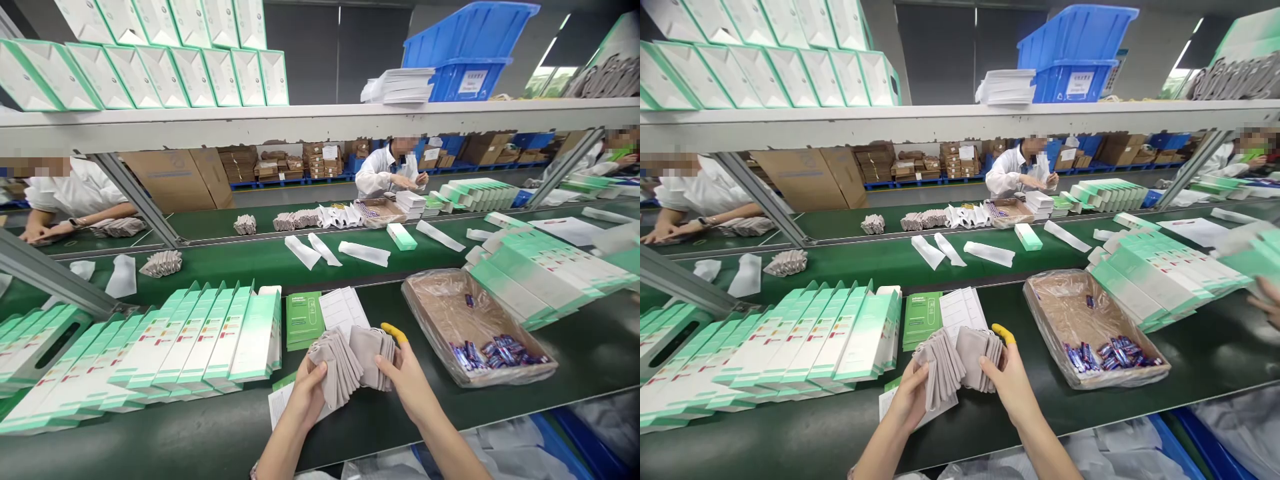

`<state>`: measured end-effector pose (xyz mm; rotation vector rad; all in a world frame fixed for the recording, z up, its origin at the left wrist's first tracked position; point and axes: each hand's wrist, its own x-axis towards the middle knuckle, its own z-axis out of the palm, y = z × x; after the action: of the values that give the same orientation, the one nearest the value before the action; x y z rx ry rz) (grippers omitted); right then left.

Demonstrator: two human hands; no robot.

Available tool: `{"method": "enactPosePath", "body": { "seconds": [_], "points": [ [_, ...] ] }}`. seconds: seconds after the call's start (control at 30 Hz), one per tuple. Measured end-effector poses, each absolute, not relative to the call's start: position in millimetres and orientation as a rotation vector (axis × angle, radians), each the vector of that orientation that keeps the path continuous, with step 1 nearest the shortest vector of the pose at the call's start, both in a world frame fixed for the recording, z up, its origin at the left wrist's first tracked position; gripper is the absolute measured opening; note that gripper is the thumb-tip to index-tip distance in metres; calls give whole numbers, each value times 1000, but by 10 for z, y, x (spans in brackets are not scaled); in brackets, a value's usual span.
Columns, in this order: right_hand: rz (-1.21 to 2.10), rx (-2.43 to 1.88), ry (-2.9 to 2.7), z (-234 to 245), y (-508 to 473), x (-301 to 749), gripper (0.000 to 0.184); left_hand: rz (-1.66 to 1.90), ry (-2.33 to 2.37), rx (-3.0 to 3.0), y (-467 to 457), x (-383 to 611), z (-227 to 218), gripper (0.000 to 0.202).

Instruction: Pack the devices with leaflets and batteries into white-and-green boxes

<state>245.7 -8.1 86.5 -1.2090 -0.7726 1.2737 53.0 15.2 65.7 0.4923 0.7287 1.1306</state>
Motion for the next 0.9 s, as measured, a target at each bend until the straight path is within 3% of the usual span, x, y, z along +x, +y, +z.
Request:
{"method": "enactPosePath", "body": {
  "seconds": [0.33,0.43,0.6,0.8,0.9],
  "points": [
    [1113,-1352,-1091,899,202,3082,91,974,797,845,301,745,963,52],
    [932,-1524,-1356,992,616,3627,78,865,997,1140,645,824,1055,51],
    [949,-1629,-1566,950,1371,4126,46,751,1210,1420,1368,1293,1013,68],
    [805,-1721,-1772,608,1718,4071,33,552,1417,1693,1760,1887,830,42],
    [664,-1744,-1855,448,1737,4039,34,465,1477,1793,1793,2015,756,41]
  ]
}}
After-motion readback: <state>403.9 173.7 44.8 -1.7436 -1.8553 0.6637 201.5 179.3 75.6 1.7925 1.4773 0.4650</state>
